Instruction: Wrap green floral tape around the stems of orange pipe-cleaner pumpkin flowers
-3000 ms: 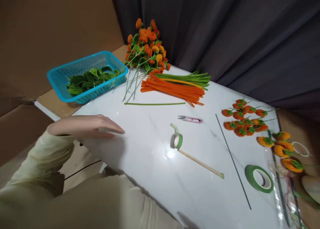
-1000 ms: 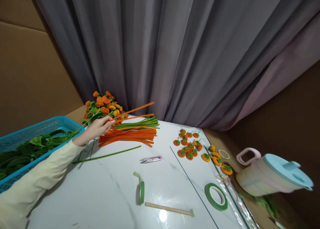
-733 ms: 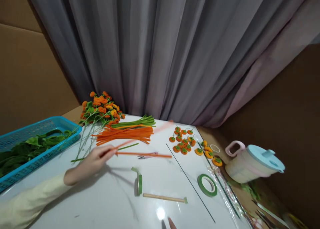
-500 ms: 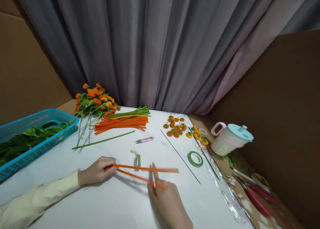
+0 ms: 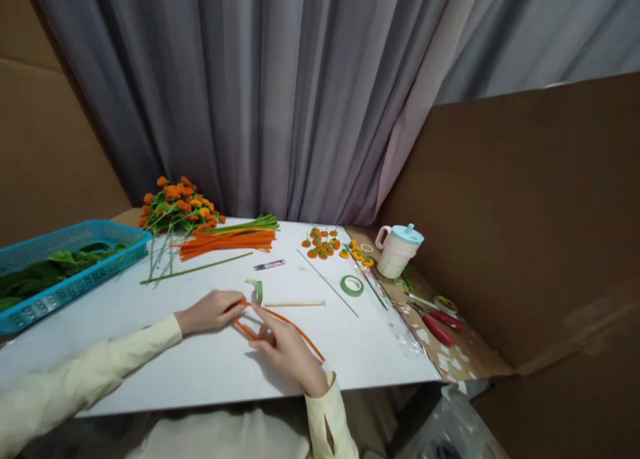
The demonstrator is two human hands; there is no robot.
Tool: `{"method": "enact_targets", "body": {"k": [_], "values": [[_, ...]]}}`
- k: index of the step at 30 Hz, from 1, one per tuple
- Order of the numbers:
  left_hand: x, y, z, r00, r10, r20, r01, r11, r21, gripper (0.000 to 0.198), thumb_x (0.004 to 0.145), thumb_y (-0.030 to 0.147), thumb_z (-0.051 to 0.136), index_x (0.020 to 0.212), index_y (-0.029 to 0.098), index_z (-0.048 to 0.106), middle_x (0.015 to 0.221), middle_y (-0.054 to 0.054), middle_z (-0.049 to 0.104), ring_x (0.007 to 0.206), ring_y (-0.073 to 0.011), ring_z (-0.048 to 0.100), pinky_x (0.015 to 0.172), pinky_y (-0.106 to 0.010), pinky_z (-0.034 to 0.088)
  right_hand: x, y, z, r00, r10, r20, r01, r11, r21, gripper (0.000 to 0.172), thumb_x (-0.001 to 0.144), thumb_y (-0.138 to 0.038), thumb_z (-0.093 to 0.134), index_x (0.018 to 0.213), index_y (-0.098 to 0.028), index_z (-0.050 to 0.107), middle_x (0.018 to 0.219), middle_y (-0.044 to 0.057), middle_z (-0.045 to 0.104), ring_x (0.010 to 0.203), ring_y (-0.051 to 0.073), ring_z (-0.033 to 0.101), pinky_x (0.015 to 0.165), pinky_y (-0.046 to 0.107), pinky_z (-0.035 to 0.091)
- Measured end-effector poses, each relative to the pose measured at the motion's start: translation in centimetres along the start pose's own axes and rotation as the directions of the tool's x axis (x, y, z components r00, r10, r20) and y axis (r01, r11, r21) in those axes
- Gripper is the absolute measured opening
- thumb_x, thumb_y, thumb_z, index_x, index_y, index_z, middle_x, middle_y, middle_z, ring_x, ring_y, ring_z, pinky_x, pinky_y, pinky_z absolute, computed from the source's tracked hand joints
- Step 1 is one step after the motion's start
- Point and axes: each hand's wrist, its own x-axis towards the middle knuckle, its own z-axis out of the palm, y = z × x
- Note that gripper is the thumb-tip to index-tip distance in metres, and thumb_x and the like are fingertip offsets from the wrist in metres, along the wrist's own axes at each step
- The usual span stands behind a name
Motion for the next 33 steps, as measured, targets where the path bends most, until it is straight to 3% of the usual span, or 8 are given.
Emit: {"method": "enact_targets", "body": {"k": [4, 9, 13, 19, 22, 27, 30, 33], "values": [[-0.3, -0.2, -0.3, 0.995, 0.092, 0.03, -0.094, 0.993, 0.067, 0.021, 0.092, 0.023, 0.033, 0.086, 0.019, 0.054, 0.079, -0.004, 0.066, 0.069, -0.0175, 0.061, 0.062, -0.025, 0.04, -0.2, -0.7, 0.2, 0.987, -0.048, -0.154, 0.041, 0.998, -0.053, 0.027, 0.088, -0.025, 0.054, 0.111, -0.019, 0.067, 0.086, 0.005, 0.07, 0.073, 0.017, 0.062, 0.068, 0.026, 0.049], [-0.6, -0.3, -0.6, 0.991, 0.102, 0.086, -0.108, 0.991, 0.074, 0.014, 0.086, 0.019, 0.039, 0.092, 0.02, 0.052, 0.083, -0.004, 0.065, 0.073, -0.0187, 0.061, 0.063, -0.026, 0.04, 1.1, -3.1, -0.8, 0.945, -0.038, -0.326, -0.005, 0.992, -0.129, 0.029, 0.093, -0.029, 0.044, 0.101, -0.016, 0.068, 0.086, 0.007, 0.072, 0.063, 0.015, 0.064, 0.057, 0.022, 0.051], [-0.8, -0.4, -0.6, 0.992, 0.088, 0.094, -0.094, 0.993, 0.066, 0.013, 0.086, 0.022, 0.042, 0.094, 0.021, 0.052, 0.081, -0.002, 0.064, 0.073, -0.0184, 0.061, 0.063, -0.026, 0.039, 5.5, -3.8, -1.7, 0.956, -0.043, -0.291, -0.073, 0.924, -0.375, 0.022, 0.088, -0.027, 0.053, 0.102, -0.017, 0.067, 0.089, 0.009, 0.07, 0.082, 0.021, 0.064, 0.068, 0.027, 0.048], [-0.8, -0.6, -0.4, 0.994, 0.076, 0.077, -0.082, 0.994, 0.068, 0.015, 0.09, 0.026, 0.04, 0.097, 0.021, 0.052, 0.084, -0.003, 0.066, 0.075, -0.0193, 0.062, 0.063, -0.026, 0.039, 10.1, -1.3, -2.0, 0.988, 0.028, -0.151, -0.095, 0.883, -0.461, 0.022, 0.076, -0.008, 0.058, 0.092, -0.016, 0.069, 0.069, 0.004, 0.07, 0.064, 0.017, 0.063, 0.064, 0.023, 0.045], [-0.8, -0.8, -0.3, 0.996, 0.071, 0.059, -0.074, 0.996, 0.058, 0.017, 0.092, 0.027, 0.038, 0.099, 0.021, 0.052, 0.085, -0.003, 0.066, 0.076, -0.0193, 0.063, 0.063, -0.026, 0.039, 9.1, -0.1, -4.8, 0.983, 0.061, -0.17, -0.135, 0.873, -0.468, 0.036, 0.076, -0.004, 0.053, 0.108, -0.015, 0.066, 0.074, 0.003, 0.072, 0.066, 0.015, 0.065, 0.068, 0.023, 0.046], [-0.8, -1.1, 0.4, 0.998, 0.066, 0.024, -0.067, 0.997, 0.038, 0.021, 0.092, 0.026, 0.037, 0.103, 0.021, 0.054, 0.089, -0.004, 0.068, 0.079, -0.0194, 0.064, 0.064, -0.025, 0.041, 3.7, 3.0, -13.3, 0.904, 0.226, -0.362, -0.381, 0.81, -0.445, 0.043, 0.078, -0.004, 0.049, 0.12, -0.008, 0.056, 0.063, 0.001, 0.068, 0.06, 0.016, 0.065, 0.064, 0.025, 0.049], [-0.8, -1.5, 0.9, 0.999, 0.051, 0.004, -0.051, 0.998, 0.026, 0.024, 0.09, 0.024, 0.037, 0.105, 0.022, 0.056, 0.092, -0.005, 0.069, 0.08, -0.0198, 0.065, 0.065, -0.025, 0.042, 1.0, 5.9, -17.2, 0.81, 0.355, -0.467, -0.546, 0.746, -0.381, 0.031, 0.081, -0.003, 0.049, 0.111, -0.005, 0.059, 0.058, 0.001, 0.065, 0.055, 0.016, 0.065, 0.056, 0.024, 0.05], [-0.7, -1.8, 1.1, 0.999, 0.041, 0.026, -0.041, 0.999, 0.023, 0.028, 0.089, 0.023, 0.036, 0.109, 0.021, 0.057, 0.096, -0.005, 0.07, 0.081, -0.0205, 0.067, 0.067, -0.026, 0.044, 0.2, 8.6, -18.8, 0.749, 0.469, -0.467, -0.638, 0.699, -0.322, 0.014, 0.09, -0.015, 0.055, 0.101, -0.009, 0.061, 0.065, -0.001, 0.064, 0.054, 0.011, 0.062, 0.055, 0.024, 0.052]]}}
